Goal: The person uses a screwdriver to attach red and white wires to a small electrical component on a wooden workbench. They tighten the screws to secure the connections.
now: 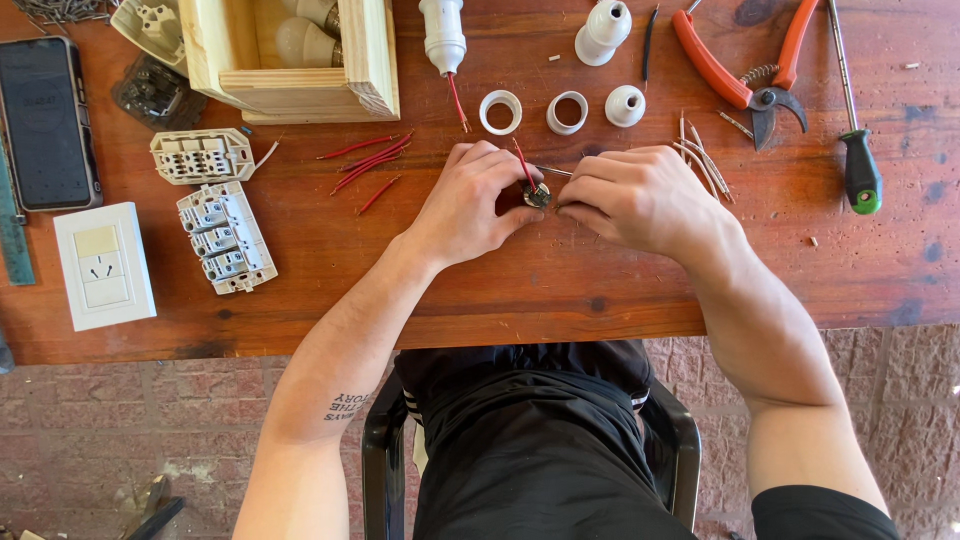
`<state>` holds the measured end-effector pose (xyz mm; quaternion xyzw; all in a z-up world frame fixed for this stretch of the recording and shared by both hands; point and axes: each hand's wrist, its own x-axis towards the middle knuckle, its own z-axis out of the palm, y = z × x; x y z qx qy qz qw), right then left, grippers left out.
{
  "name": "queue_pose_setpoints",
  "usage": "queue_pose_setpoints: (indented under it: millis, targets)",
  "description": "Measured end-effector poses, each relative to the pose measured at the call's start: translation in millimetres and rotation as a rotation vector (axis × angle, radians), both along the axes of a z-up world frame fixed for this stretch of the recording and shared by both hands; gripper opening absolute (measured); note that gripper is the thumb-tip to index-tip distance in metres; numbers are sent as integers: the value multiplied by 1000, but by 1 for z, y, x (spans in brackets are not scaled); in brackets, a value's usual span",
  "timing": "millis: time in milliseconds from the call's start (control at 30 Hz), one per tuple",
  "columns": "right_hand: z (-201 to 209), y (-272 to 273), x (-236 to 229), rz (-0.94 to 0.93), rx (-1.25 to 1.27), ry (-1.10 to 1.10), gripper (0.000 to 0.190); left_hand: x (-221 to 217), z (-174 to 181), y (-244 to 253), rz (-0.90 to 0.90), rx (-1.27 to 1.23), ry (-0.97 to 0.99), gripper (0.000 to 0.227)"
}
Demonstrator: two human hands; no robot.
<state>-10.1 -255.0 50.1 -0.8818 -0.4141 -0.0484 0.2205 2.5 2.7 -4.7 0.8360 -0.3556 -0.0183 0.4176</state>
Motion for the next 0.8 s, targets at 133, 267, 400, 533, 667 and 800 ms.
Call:
queue_pose_setpoints:
  millis: [133,267,400,533,667,800]
  targets:
    - [3,4,-1,4,-27,-32,9,0,1,0,-5,7,9,41]
    - [3,7,-2,-9,-48,-77,11,0,3,0,-12,7,2,42]
    - [0,7,-1,-4,-66,-86,12,0,3,1,-12,7,-22,43]
    - [2,9,0,3,-61,-69,13,-1,4,0,-10,9,-20,41]
    - [0,9,2,15,-26,-51,15,-2,8,-1,-4,18,-27,41]
    - [3,10,4,24,0,-42,14,-3,10,-2,0,32,-24,37]
